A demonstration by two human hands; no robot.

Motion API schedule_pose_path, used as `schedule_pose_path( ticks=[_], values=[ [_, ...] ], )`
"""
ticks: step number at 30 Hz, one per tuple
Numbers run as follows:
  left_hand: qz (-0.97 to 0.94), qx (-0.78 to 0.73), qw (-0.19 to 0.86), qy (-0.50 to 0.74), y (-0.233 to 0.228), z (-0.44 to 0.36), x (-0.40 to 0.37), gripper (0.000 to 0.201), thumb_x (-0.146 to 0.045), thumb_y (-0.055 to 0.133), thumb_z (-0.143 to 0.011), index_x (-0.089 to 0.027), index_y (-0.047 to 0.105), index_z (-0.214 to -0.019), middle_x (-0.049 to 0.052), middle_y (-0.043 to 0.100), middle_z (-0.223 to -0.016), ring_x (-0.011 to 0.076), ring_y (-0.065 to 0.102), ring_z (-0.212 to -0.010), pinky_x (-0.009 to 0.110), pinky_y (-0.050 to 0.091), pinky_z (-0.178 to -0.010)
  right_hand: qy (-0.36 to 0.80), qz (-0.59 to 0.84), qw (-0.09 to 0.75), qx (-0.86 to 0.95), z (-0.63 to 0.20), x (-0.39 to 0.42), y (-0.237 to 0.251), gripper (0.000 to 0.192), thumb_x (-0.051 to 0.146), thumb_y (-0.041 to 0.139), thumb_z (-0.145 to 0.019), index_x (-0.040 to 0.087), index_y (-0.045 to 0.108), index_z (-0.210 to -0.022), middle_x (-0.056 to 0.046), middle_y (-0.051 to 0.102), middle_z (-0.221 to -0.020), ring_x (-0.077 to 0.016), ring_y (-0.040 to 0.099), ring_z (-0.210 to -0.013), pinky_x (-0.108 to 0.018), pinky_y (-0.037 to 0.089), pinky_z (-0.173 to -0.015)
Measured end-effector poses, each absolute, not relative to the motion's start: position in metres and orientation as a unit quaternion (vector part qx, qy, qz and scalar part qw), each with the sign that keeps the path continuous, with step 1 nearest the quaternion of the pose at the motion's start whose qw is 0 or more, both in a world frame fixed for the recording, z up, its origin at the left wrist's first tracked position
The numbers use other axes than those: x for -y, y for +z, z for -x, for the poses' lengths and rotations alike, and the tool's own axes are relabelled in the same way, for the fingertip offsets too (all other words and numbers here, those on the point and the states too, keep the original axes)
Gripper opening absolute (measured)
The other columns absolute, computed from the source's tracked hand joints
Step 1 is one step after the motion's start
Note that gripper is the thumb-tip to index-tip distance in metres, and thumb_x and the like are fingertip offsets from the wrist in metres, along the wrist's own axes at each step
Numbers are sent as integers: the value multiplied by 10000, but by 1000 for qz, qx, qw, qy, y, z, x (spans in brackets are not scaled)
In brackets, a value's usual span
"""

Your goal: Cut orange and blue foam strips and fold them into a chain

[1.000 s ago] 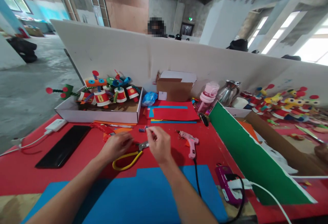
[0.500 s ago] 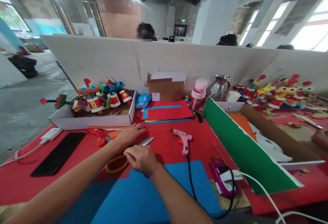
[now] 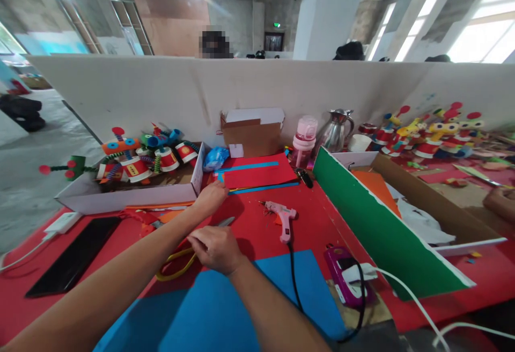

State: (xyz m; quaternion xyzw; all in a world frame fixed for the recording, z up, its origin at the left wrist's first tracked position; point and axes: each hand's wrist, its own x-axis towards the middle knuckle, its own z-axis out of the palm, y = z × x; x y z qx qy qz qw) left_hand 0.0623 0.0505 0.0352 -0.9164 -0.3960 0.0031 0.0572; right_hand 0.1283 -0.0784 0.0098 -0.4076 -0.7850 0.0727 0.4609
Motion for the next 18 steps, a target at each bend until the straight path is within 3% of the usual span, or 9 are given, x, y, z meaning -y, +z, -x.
schedule_pose_path(
  ticks=[5,12,15,18],
  values=[
    [905,423,44,20,27,-79,-64,265,-54,428,-832,-73,688,-881,190,667,-868,254,634,-869,330,488,-729,86,412,460,782,-130,77,10,243,286,439,-931,203,650,-845,-36,721,-760,-136,649,-664,-234,484,-621],
    [905,424,23,4,31,-80,-57,294,-44,424,-800,-108,678,-934,179,674,-968,263,614,-986,332,467,-791,105,409,474,772,-129,77,12,249,286,435,-926,195,644,-825,-39,714,-745,-135,644,-653,-225,480,-620],
    [895,447,8,-1,35,-72,-50,271,-78,444,-783,-114,671,-928,170,685,-937,260,635,-924,315,466,-733,155,453,514,712,-129,75,10,229,296,462,-904,203,641,-796,-36,704,-733,-142,642,-656,-229,481,-628],
    [880,475,-13,-10,42,-59,-40,220,-144,466,-790,-151,667,-880,126,699,-856,227,651,-802,276,442,-643,268,521,561,585,-133,65,3,255,371,487,-874,205,602,-719,-8,634,-603,-138,601,-535,-230,465,-518]
  ],
)
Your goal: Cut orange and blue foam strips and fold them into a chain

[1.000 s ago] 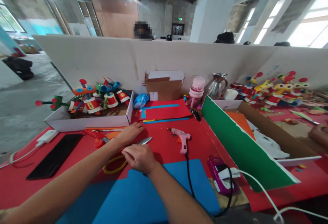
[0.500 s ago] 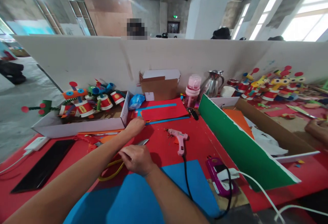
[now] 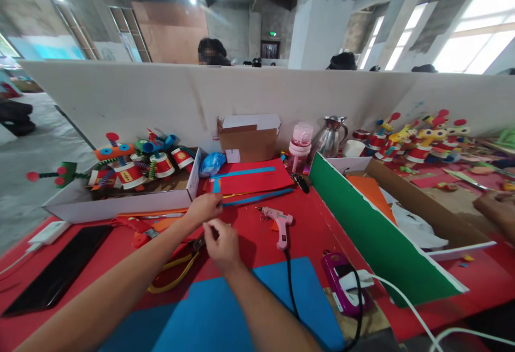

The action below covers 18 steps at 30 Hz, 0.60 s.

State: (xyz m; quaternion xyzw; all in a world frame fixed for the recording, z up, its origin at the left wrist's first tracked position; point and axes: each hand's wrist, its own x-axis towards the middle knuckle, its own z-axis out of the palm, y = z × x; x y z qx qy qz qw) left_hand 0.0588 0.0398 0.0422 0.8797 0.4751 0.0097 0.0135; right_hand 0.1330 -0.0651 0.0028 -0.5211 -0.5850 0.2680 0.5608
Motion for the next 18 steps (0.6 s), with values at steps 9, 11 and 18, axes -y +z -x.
schedule_pose_path(
  ticks=[9,11,18],
  values=[
    [-789,-500,254,250,49,-25,19,104,-155,455,-733,-177,533,-669,-2,597,-654,125,530,-611,234,363,-604,533,475,654,250,-148,48,0,407,590,632,-685,196,558,-759,37,562,-527,-105,490,-398,-212,378,-358],
    [-748,-489,336,298,44,-24,33,120,-217,448,-744,-180,511,-649,-16,556,-611,118,506,-580,225,357,-570,525,462,666,259,-149,49,5,404,560,673,-660,192,591,-806,50,543,-508,-96,482,-419,-193,356,-366],
    [-590,-467,576,319,32,-25,49,278,-451,546,-724,-175,532,-759,-45,510,-572,92,434,-482,199,313,-462,499,452,665,325,-145,49,8,303,452,710,-656,193,555,-637,74,493,-450,-62,396,-363,-193,299,-362]
  ],
)
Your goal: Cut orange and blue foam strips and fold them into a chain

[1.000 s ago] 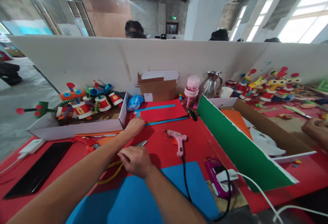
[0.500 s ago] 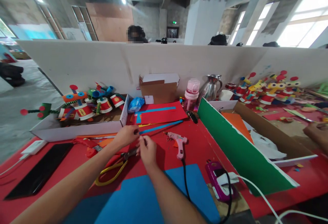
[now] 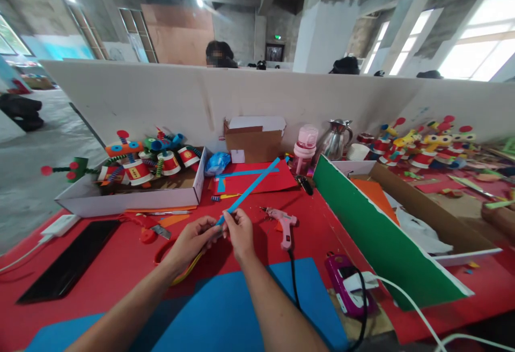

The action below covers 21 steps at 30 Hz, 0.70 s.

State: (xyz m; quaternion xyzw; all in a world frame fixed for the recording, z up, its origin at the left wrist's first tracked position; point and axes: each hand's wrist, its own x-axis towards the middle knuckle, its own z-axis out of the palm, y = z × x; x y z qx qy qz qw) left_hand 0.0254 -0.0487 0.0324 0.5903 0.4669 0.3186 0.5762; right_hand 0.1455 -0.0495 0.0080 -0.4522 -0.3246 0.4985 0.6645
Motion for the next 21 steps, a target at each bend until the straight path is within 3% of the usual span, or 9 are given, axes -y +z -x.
schedule_pose_path(
  ticks=[6,11,17,21],
  values=[
    [-645,-450,557,267,35,-11,42,378,-513,540,-719,-182,446,-563,-59,412,-459,60,314,-419,200,226,-434,443,495,664,344,-156,51,16,308,445,656,-721,181,575,-584,68,474,-428,-66,401,-365,-211,314,-397],
    [-610,-451,613,222,38,1,38,419,-597,545,-673,-184,479,-646,-82,381,-426,53,257,-373,200,175,-401,425,500,673,342,-163,51,19,301,466,634,-743,171,688,-719,63,472,-447,-79,422,-405,-217,339,-430],
    [-613,-455,612,207,35,1,39,445,-620,551,-661,-181,496,-707,-82,407,-436,53,274,-369,197,175,-399,523,464,577,424,-152,52,12,353,503,656,-715,160,730,-749,27,557,-486,-95,487,-424,-235,388,-469],
    [-651,-437,592,184,36,6,36,397,-580,532,-688,-185,491,-669,-81,389,-426,65,293,-397,200,210,-423,479,483,620,391,-161,49,15,341,491,646,-731,161,735,-722,30,538,-463,-94,474,-414,-238,385,-471]
  ],
)
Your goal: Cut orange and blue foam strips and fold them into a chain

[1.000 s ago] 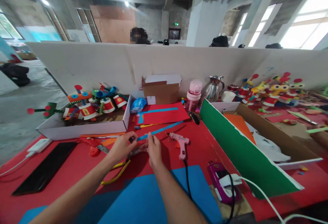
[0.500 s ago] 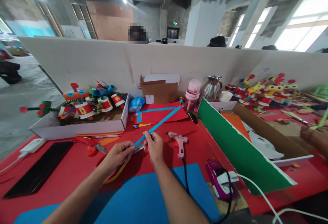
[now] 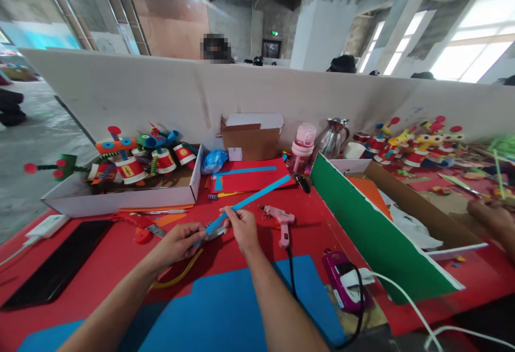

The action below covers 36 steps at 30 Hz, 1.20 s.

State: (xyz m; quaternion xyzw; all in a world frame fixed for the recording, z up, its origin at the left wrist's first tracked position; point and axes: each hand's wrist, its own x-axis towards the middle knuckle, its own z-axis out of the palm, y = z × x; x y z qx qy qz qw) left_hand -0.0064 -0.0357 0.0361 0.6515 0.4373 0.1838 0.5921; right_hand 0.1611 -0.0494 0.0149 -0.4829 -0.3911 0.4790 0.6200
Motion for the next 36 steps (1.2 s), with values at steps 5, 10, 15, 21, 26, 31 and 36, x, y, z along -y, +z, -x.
schedule_pose_path(
  ticks=[5,10,15,21,26,31,36],
  values=[
    [-700,-448,518,203,41,28,24,358,-515,494,-728,-193,439,-583,-47,445,-480,85,353,-447,218,268,-465,420,495,681,339,-181,47,24,343,495,656,-719,160,728,-720,33,520,-456,-88,445,-415,-233,347,-449],
    [-722,-462,470,210,42,50,11,317,-475,472,-743,-199,435,-591,-37,470,-494,107,395,-481,229,296,-485,368,500,725,300,-193,46,30,345,498,677,-696,156,711,-716,37,517,-464,-89,441,-439,-233,329,-449],
    [-718,-468,473,205,38,65,5,290,-444,484,-750,-199,438,-601,-53,442,-457,103,375,-462,227,294,-485,343,486,756,272,-201,45,29,346,490,688,-681,155,709,-765,49,497,-467,-86,422,-448,-235,309,-450],
    [-694,-469,510,197,43,72,7,316,-482,543,-739,-186,489,-641,-57,447,-428,89,359,-427,215,274,-468,320,505,756,267,-207,45,31,368,523,634,-721,170,696,-805,53,475,-468,-92,417,-444,-239,290,-440],
    [-656,-476,529,252,46,65,9,354,-531,557,-716,-179,524,-702,-70,416,-396,79,322,-398,203,242,-436,355,467,751,303,-198,46,31,347,506,632,-735,186,675,-863,20,571,-587,-98,463,-489,-233,361,-468],
    [-661,-442,559,233,42,47,17,357,-529,536,-743,-180,507,-674,-61,446,-418,70,337,-385,194,236,-420,479,429,630,436,-173,53,31,301,442,689,-703,216,683,-902,4,641,-702,-114,522,-554,-239,432,-525],
    [-693,-429,543,203,39,34,23,389,-541,472,-789,-182,516,-645,-39,475,-460,81,363,-405,203,269,-437,491,449,545,510,-158,59,29,342,523,586,-775,209,713,-829,21,594,-584,-117,534,-537,-229,425,-533]
  ],
)
